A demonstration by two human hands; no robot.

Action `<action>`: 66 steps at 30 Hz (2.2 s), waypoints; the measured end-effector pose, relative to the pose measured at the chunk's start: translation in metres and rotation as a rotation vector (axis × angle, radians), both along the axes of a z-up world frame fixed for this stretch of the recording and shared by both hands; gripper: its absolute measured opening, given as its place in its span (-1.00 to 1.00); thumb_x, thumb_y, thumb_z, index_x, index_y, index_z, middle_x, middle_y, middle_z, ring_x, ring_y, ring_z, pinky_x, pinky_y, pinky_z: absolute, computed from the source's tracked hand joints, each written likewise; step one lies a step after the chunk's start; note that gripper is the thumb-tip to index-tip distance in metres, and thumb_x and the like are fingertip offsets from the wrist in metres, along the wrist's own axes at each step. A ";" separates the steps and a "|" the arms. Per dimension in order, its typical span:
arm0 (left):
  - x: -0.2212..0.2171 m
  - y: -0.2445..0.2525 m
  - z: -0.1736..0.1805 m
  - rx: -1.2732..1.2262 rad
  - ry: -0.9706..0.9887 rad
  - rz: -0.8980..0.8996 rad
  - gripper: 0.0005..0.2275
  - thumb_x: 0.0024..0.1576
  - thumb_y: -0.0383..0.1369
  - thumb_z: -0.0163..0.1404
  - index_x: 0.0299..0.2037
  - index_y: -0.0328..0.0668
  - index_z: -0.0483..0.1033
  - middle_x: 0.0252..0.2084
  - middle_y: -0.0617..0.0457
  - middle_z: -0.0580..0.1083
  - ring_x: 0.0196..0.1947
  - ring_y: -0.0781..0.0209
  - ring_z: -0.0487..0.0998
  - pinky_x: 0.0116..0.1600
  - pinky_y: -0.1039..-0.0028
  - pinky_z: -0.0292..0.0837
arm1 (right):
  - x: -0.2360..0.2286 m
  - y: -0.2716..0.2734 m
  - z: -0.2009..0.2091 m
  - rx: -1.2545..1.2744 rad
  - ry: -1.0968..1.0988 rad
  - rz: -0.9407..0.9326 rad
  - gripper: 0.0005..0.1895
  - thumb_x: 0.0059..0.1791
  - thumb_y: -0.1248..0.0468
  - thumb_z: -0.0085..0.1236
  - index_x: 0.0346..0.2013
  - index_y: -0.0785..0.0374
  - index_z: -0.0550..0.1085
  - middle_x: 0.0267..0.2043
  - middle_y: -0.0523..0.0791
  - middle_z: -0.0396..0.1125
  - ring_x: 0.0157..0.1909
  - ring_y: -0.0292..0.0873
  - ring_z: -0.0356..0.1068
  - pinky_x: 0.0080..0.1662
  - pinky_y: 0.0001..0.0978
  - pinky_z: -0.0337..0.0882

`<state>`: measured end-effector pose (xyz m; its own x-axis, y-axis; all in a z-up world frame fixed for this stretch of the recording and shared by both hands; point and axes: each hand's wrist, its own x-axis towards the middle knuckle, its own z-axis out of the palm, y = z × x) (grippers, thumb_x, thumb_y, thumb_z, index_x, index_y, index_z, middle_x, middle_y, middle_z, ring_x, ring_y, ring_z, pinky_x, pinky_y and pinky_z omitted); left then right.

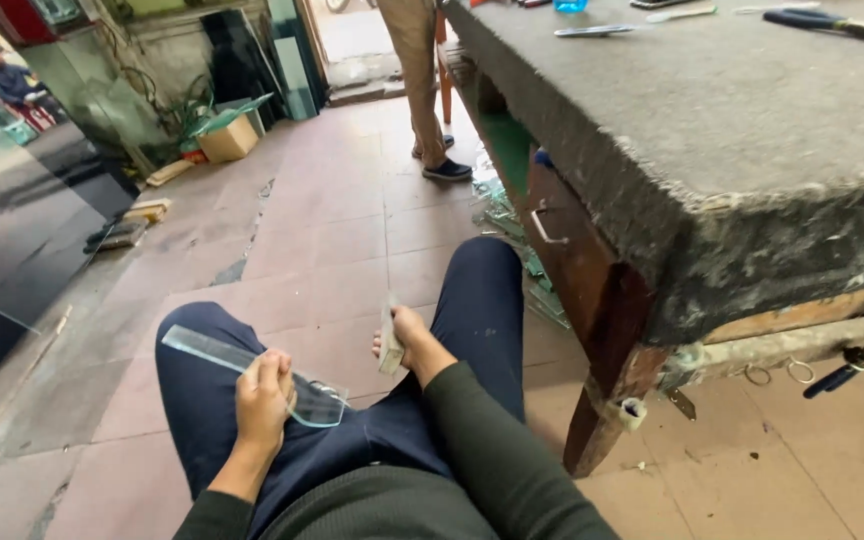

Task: Sanding the sharp edges of a glass strip using a sanding block to smooth them.

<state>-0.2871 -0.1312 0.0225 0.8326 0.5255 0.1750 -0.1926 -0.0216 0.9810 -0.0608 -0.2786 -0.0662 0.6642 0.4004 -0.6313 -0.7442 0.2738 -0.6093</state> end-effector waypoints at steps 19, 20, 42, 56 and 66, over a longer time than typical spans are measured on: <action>0.039 0.026 -0.058 0.259 0.005 0.150 -0.69 0.28 -0.13 -0.06 -0.55 0.14 0.46 -0.57 0.22 0.44 -0.42 0.29 0.52 -0.14 0.52 0.45 | 0.025 -0.007 -0.034 -0.061 -0.159 0.126 -0.41 0.28 -0.05 -0.32 0.18 0.49 0.34 -0.15 0.09 0.47 -0.38 0.01 0.52 -0.26 0.04 0.64; 0.037 0.025 -0.053 0.256 0.024 0.137 -0.67 0.33 -0.12 -0.08 -0.53 0.16 0.47 -0.62 0.24 0.40 -0.47 0.30 0.50 -0.20 0.53 0.45 | 0.021 -0.007 -0.027 -0.056 -0.150 0.100 -0.39 0.29 -0.08 -0.35 0.18 0.49 0.30 -0.14 0.03 0.41 -0.36 -0.05 0.50 -0.25 -0.05 0.63; 0.002 0.053 -0.088 0.700 -0.240 0.300 -0.78 0.04 -0.64 0.10 -0.24 -0.05 0.49 -0.25 -0.14 0.48 -0.11 -0.25 0.57 0.02 0.06 0.48 | 0.026 0.027 -0.108 -0.066 -0.133 0.037 -0.30 0.22 -0.10 -0.15 0.32 0.53 0.32 -0.09 0.17 0.48 -0.27 0.21 0.58 -0.17 0.33 0.62; -0.006 0.000 -0.008 -0.103 0.017 0.017 -0.65 0.44 -0.25 -0.14 -0.46 -0.12 0.32 -0.65 0.19 0.02 -0.73 0.38 0.00 -0.61 0.46 -0.13 | -0.036 0.003 0.010 -0.146 -0.013 -0.003 -0.34 0.19 -0.17 -0.07 -0.03 0.48 0.50 -0.29 0.02 0.38 -0.36 -0.03 0.45 -0.30 -0.13 0.60; 0.030 0.009 0.002 -0.231 -0.058 0.125 -0.69 0.40 -0.27 -0.19 -0.43 -0.14 0.31 -0.73 0.18 -0.03 -0.77 0.37 -0.09 -0.70 0.43 -0.09 | -0.103 -0.021 0.065 -0.100 -0.073 -0.092 -0.41 0.22 -0.13 0.05 -0.05 0.47 0.46 -0.33 0.02 0.28 -0.48 -0.08 0.29 -0.42 -0.19 0.46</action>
<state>-0.2575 -0.1224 0.0249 0.7508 0.6551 0.0841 -0.2582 0.1740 0.9503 -0.1637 -0.3000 -0.0015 0.7405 0.2737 -0.6138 -0.6718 0.2741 -0.6882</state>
